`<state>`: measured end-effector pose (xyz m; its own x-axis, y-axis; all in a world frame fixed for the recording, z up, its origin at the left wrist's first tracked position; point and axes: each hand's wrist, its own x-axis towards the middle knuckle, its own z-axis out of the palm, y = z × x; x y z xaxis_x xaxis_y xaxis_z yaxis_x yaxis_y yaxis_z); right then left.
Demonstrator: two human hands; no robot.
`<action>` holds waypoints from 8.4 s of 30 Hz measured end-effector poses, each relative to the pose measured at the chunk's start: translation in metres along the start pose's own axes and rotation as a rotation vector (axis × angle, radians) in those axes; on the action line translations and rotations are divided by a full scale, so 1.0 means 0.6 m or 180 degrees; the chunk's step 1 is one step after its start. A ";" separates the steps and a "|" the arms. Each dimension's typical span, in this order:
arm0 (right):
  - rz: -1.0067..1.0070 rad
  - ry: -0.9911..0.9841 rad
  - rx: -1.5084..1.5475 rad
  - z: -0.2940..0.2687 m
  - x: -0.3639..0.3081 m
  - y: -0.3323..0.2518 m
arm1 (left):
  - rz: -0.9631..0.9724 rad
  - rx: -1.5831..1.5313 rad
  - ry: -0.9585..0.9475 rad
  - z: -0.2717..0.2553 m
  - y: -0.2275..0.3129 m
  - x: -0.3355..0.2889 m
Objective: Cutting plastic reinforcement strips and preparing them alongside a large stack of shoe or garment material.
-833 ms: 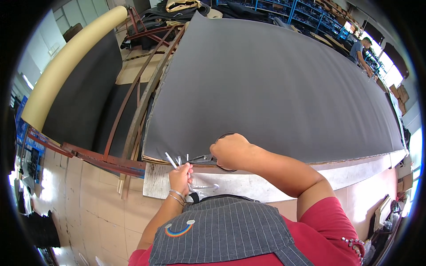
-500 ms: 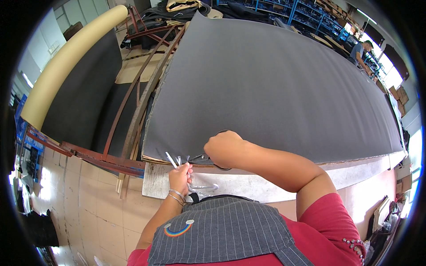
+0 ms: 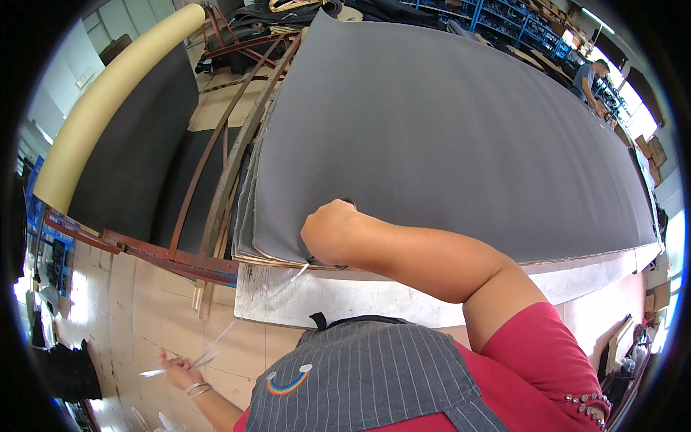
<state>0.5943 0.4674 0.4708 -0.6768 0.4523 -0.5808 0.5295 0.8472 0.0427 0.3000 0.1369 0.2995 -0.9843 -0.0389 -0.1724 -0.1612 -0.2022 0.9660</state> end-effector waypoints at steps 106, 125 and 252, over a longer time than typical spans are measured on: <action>-0.0980 0.2738 0.0580 0.244 0.103 -0.004 | 0.0487 0.2679 -0.4186 0.352 -0.213 -0.226; 0.0189 0.1299 0.5243 0.229 0.194 -0.014 | 0.1904 0.3052 -0.5382 0.231 -0.144 -0.220; -0.0696 0.1850 0.2335 0.232 0.142 0.001 | 0.3537 0.1887 -0.3411 0.353 -0.169 -0.275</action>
<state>0.6082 0.4675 0.3082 -0.8419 0.5395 -0.0134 0.4161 0.6332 -0.6526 0.4632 0.3710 0.2710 -0.1887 0.8005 0.5689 0.8550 -0.1510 0.4961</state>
